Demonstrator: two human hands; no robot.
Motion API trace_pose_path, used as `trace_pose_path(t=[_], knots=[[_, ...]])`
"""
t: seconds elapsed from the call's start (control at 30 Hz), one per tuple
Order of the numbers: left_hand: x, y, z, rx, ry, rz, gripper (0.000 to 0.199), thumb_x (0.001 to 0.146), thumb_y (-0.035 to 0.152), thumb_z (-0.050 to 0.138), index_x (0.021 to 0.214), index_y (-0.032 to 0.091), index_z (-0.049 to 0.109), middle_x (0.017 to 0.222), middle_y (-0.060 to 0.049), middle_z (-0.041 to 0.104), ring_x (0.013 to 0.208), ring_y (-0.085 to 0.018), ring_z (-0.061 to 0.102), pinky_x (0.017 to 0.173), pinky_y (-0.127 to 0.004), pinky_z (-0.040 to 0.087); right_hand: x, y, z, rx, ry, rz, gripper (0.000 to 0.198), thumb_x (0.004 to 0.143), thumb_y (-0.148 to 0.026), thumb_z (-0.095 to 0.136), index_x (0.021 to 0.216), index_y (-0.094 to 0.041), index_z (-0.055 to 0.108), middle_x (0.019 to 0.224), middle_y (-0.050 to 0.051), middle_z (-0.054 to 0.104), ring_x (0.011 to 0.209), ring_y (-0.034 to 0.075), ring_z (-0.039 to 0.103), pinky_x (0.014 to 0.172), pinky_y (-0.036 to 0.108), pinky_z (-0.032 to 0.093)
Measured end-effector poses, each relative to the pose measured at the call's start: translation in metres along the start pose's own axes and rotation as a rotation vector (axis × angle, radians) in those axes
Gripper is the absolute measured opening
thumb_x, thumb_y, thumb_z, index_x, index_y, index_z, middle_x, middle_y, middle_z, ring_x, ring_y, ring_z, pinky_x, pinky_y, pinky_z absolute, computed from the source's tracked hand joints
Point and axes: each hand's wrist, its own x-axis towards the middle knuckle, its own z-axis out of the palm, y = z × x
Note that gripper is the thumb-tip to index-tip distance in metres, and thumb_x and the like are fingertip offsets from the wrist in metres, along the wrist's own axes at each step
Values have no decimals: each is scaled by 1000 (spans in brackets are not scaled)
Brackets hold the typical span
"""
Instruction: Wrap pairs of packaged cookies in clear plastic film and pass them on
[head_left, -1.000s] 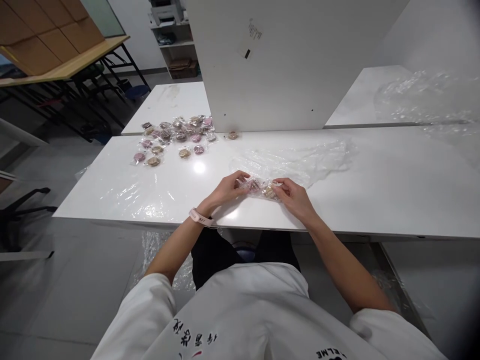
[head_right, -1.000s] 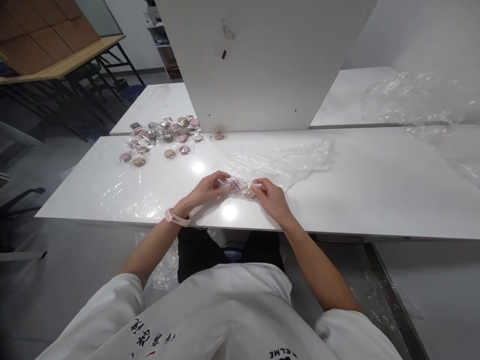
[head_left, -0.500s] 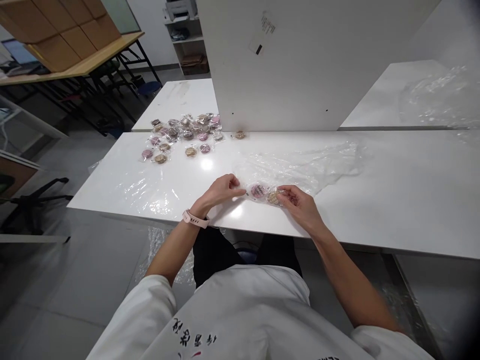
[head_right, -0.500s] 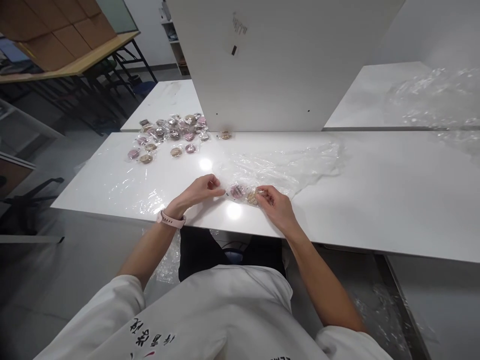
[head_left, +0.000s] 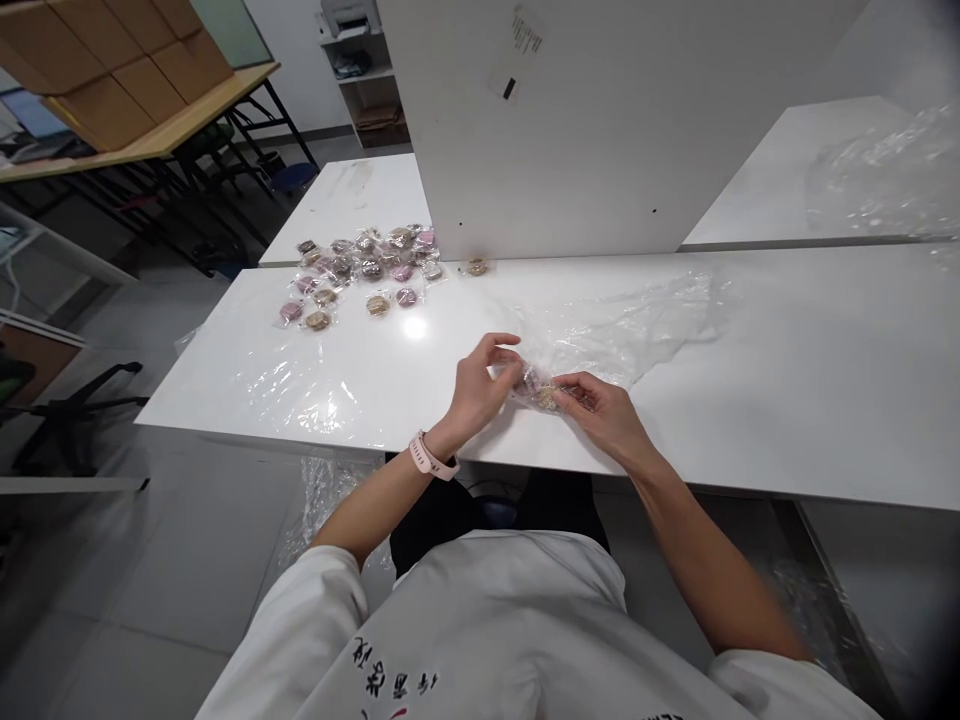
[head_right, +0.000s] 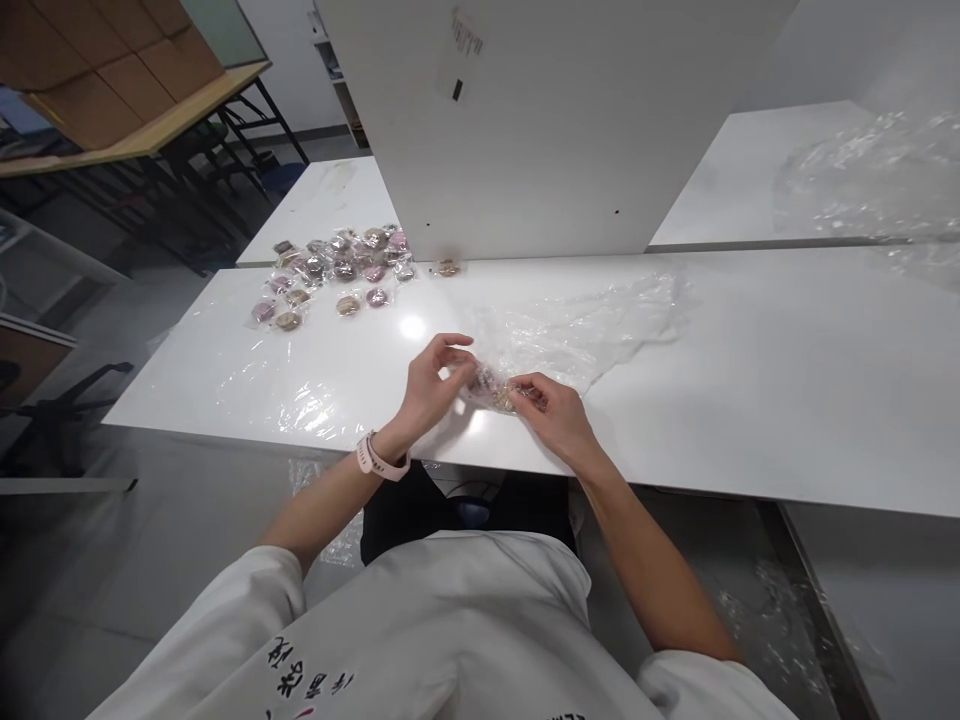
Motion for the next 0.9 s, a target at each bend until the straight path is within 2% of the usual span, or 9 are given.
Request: trace_pose_path(t=[0.1,0.2,0.33,0.43,0.5,0.67,0.77,0.8,0.9], knots=[[7,5,-7,12,-283,62,42,87,32,71,124,21,55,107,-8,71,100,-20,68,88,-37,54,-1,-2,-1,15,-11,-9,29,87,-46,66,101,-22,73,83,3,71,72,17,63,69,31,48],[13,5,-18,89,-516,179,61,79,32,80,132,24,50,133,-13,61,117,-26,63,98,-44,52,-4,-2,-2,19,7,-27,27,86,-44,67,98,-21,72,83,3,71,72,18,63,69,32,48],[2,8,-18,257,-602,384,49,91,18,63,137,26,47,132,-12,60,117,-25,62,96,-44,54,-5,1,0,19,21,-52,20,85,-39,66,94,-22,71,86,2,71,75,18,64,70,31,49],[-6,15,-11,289,-663,491,49,94,9,48,140,25,44,131,-13,61,122,-24,59,94,-42,54,-4,4,2,-22,70,-123,14,84,-33,62,88,-22,70,87,3,70,74,18,63,67,31,49],[-1,18,-8,260,-750,465,48,94,10,49,139,25,45,132,-13,62,124,-25,58,95,-43,53,-3,7,4,-79,110,-174,13,83,-28,59,84,-22,70,89,4,70,74,18,62,66,31,49],[33,17,-8,32,-1032,215,53,89,29,68,138,27,48,138,-10,63,130,-27,57,106,-49,46,-1,14,7,-294,188,-252,16,83,-27,56,80,-23,70,88,7,71,85,24,59,76,39,50],[41,9,-7,-73,-1081,157,58,85,33,72,138,26,50,147,-12,53,139,-28,48,110,-49,42,-6,14,4,-302,208,-249,15,84,-28,58,88,-24,72,94,7,71,94,26,59,82,41,51],[41,6,-6,-93,-1071,148,56,86,34,71,138,25,51,148,-12,52,139,-28,47,111,-49,41,-10,15,1,-287,271,-224,18,85,-29,58,94,-24,72,100,7,71,96,25,59,84,41,51],[35,0,-4,-112,-990,124,49,88,38,68,134,25,56,141,-12,56,131,-28,54,107,-47,43,-25,20,-13,-272,598,-51,32,89,-34,57,117,-23,67,112,10,68,92,24,59,85,44,51]])
